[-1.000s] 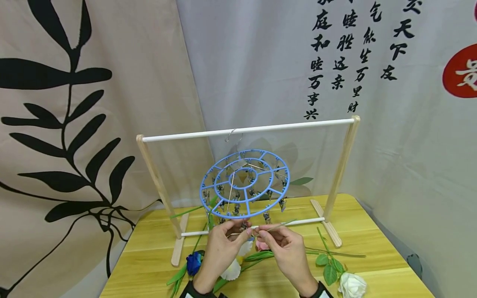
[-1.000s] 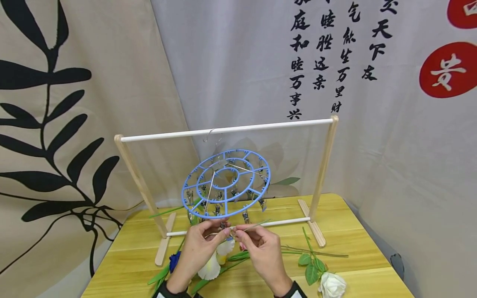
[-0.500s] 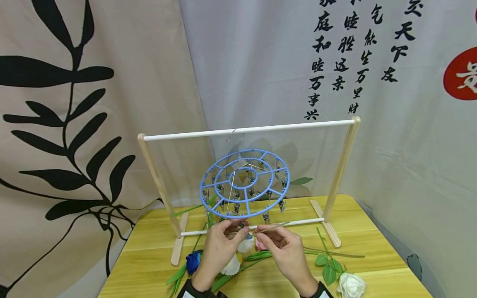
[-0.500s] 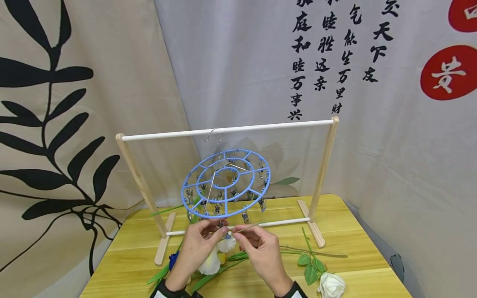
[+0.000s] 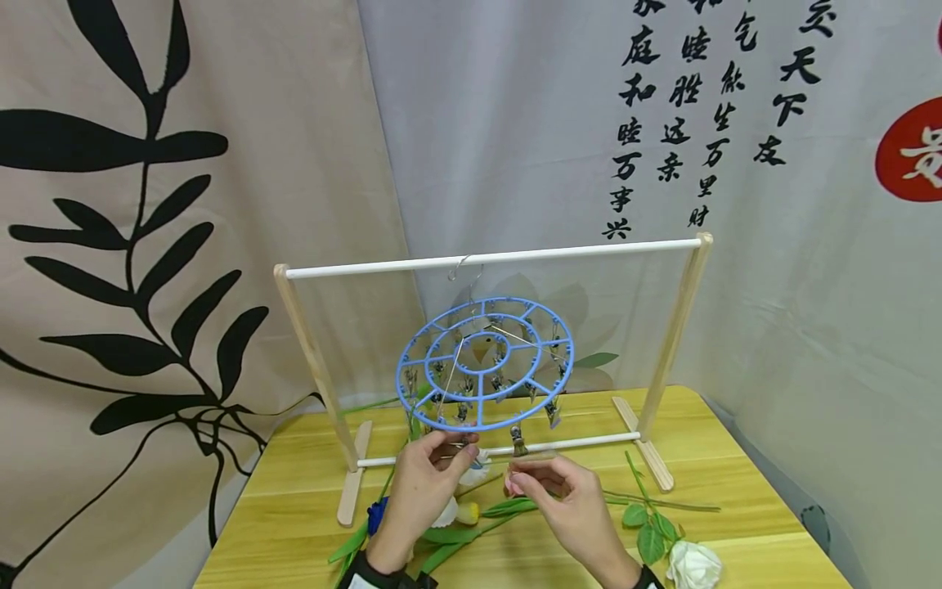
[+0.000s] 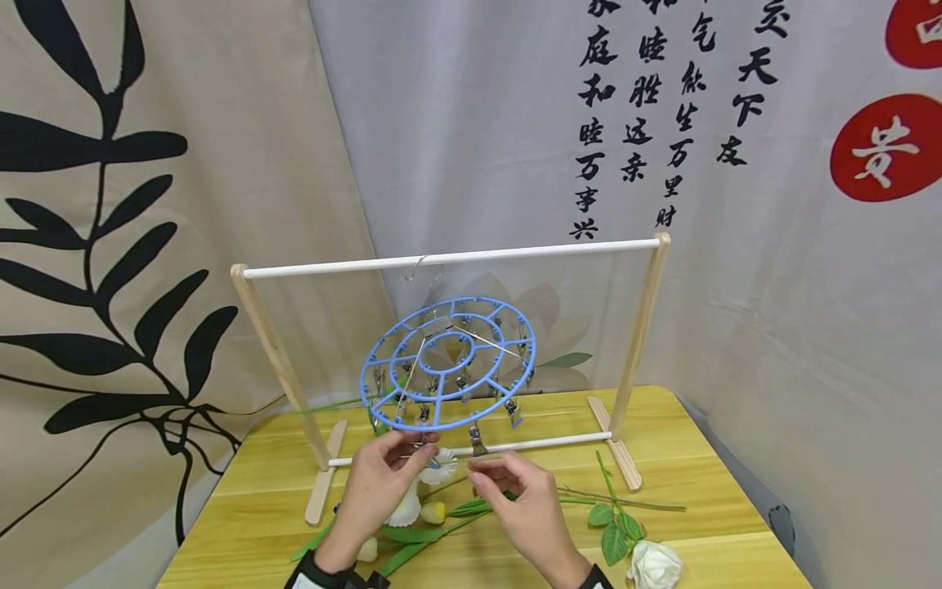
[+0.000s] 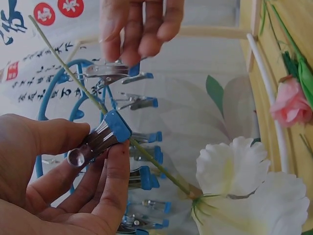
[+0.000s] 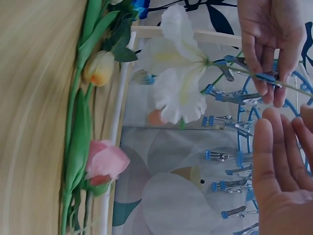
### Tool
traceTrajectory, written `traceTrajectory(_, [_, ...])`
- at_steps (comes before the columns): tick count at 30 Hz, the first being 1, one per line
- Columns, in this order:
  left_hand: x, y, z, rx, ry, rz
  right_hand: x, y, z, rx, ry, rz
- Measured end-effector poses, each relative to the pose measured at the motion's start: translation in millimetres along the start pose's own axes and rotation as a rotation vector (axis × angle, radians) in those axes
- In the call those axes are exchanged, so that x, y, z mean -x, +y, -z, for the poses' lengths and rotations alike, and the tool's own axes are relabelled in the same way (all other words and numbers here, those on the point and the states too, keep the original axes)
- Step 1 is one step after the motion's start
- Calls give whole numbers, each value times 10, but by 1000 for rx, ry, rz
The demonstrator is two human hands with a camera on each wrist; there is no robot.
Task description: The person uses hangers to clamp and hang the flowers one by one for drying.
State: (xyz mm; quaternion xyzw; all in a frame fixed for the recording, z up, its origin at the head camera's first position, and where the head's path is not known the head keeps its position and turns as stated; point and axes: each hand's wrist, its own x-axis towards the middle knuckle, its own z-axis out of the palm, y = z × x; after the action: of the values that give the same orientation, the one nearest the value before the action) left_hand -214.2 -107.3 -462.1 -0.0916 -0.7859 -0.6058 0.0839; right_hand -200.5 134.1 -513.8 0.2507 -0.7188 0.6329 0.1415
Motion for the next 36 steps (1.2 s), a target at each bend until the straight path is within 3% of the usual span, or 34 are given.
traceTrajectory(8, [-31,-15,124,28,47,-16,84,112,119,126,-52,40])
traceTrajectory(18, [-70,-64,257,-12,85,-29,176,212,256,240,-61,-5])
traceTrajectory(30, [-136,-111,451,-61,141,9,287,324,412,444,-76,49])
traceTrajectory(36, [-160,-145,518,-111,164,-10,323,391,502,566,-81,55])
